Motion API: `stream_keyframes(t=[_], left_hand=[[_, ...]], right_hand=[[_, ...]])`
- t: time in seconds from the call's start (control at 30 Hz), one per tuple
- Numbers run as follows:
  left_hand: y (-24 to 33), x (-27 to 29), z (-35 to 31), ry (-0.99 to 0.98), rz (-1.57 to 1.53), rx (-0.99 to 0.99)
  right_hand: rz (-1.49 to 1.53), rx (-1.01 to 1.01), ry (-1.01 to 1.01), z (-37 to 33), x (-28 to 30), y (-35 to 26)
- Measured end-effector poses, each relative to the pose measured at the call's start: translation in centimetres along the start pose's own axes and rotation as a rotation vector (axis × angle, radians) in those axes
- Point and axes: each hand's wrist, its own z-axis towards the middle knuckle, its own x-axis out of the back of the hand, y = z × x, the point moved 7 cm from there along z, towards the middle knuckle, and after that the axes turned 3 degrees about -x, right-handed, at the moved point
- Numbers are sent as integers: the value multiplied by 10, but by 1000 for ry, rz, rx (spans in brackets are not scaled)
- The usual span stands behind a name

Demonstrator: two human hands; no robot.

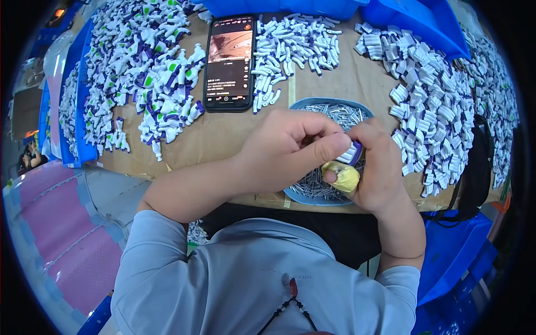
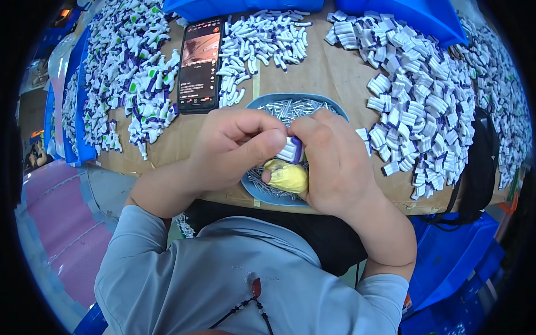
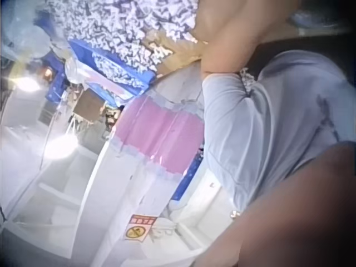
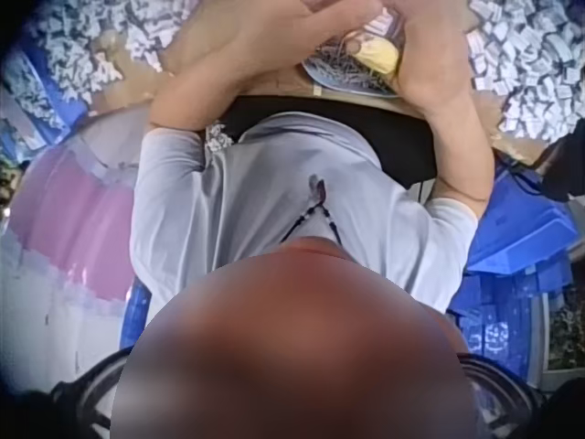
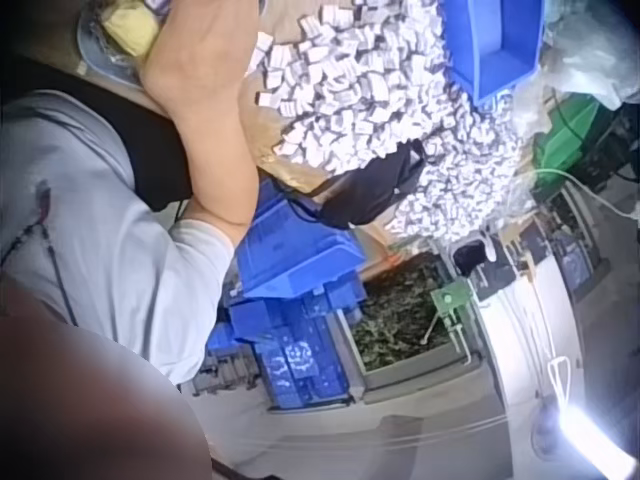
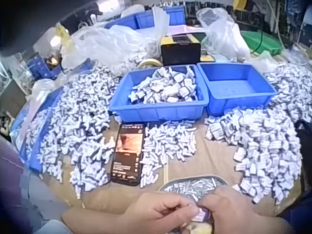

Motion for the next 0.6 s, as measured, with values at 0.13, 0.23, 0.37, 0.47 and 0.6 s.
stream_keyframes(t=[0.13, 0.23, 0.37, 0.47, 0.6], left_hand=[[-7, -7, -1, 2, -423, 192], [-11, -11, -3, 0, -493, 216], [-12, -12, -3, 7, -466, 223], [-12, -12, -3, 6, -517, 218], [-11, -12, -2, 27, -438, 206]], right_hand=[[-206, 58, 6, 2, 1, -5], [-260, 85, 20, 3, 1, -10], [-260, 86, 20, 6, 3, -13], [-267, 83, 2, 10, 4, -13], [-278, 90, -2, 11, 6, -14]])
